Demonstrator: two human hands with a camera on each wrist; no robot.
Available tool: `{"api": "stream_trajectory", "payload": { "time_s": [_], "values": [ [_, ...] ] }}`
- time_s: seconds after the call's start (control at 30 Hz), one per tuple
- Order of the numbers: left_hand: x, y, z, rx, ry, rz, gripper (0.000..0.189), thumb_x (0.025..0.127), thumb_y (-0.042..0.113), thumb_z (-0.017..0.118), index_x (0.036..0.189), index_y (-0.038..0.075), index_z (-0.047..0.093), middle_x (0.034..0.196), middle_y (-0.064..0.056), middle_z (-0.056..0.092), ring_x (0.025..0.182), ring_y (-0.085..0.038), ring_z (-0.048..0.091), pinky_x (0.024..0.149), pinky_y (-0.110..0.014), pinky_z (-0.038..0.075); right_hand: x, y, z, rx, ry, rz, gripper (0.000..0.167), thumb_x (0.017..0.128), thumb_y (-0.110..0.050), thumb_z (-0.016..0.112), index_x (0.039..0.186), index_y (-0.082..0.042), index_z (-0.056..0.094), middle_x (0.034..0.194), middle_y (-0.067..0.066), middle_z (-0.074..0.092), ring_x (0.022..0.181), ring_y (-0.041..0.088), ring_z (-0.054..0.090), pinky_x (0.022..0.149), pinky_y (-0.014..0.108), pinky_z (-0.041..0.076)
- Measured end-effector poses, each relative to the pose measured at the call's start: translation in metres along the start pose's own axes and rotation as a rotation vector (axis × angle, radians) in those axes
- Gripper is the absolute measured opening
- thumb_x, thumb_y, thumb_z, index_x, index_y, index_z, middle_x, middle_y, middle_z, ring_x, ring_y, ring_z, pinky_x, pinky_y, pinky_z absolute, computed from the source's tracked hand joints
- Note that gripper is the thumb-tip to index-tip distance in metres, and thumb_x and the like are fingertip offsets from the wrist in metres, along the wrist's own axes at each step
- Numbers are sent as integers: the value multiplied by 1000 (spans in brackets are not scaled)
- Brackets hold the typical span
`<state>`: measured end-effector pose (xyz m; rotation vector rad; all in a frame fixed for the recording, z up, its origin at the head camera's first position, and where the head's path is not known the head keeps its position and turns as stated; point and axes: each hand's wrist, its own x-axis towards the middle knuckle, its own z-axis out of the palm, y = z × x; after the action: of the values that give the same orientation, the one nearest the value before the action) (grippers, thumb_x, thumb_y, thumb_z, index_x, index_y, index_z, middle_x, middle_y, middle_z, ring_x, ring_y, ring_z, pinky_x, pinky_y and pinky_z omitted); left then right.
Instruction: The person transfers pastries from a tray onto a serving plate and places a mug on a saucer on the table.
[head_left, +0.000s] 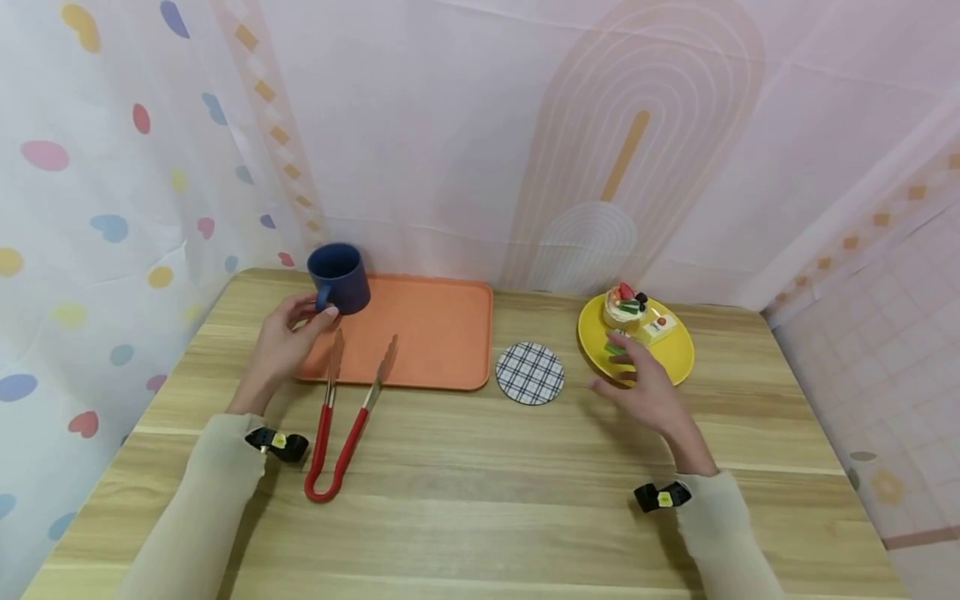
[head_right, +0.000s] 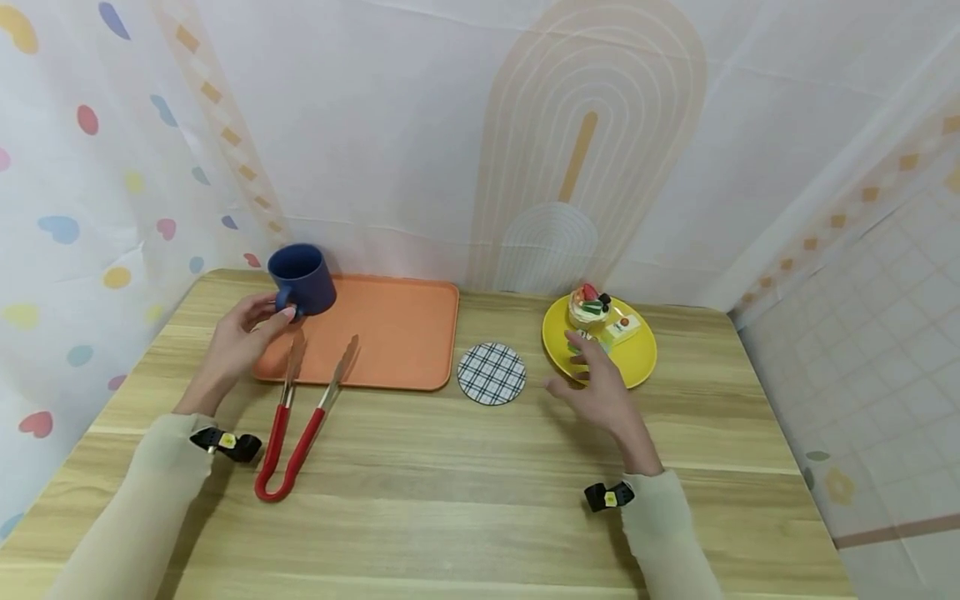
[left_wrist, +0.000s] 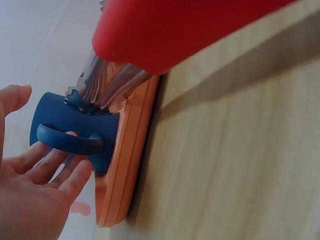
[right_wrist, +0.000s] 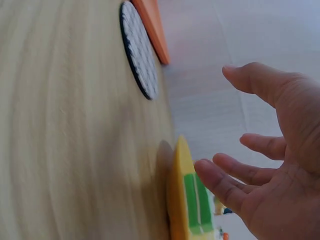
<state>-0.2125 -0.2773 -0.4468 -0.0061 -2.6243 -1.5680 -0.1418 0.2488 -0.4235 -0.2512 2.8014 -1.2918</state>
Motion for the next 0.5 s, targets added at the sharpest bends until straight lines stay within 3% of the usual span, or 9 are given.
{"api": "stream_trajectory", "payload": {
  "time_s": [0.1, 0.23, 0.33, 0.5],
  "values": [
    [4, 0, 0, -45, -8, -37, 67, 101, 49, 60, 151, 6, 45, 128, -1, 63, 107, 2, 60, 92, -16, 47, 1, -1, 7, 0, -29, 11, 85, 90, -26, 80, 158, -9, 34, 151, 20, 47, 127, 41, 57, 102, 53, 53],
    [8, 1, 1, -154, -5, -70, 65, 100, 48, 60, 146, 4, 49, 110, 14, 69, 102, -1, 69, 90, -17, 55, 4, -3, 17, -10, -62, 18, 87, 87, -25, 83, 158, -8, 35, 146, 19, 50, 122, 37, 58, 99, 49, 55],
    [11, 2, 1, -208, 11, -79, 62, 101, 47, 59, 143, 3, 51, 103, 15, 73, 101, -3, 71, 90, -17, 55, 7, -6, 24, -23, -80, 12, 88, 86, -24, 84, 157, -6, 35, 141, 19, 52, 117, 34, 58, 97, 48, 55],
    [14, 2, 2, -193, 48, -96, 58, 100, 49, 59, 135, 3, 58, 92, 18, 75, 95, 2, 69, 89, -14, 53, 12, -7, 33, -71, -113, 15, 92, 84, -29, 85, 158, -7, 35, 137, 16, 54, 114, 30, 56, 95, 43, 54]
  ]
}}
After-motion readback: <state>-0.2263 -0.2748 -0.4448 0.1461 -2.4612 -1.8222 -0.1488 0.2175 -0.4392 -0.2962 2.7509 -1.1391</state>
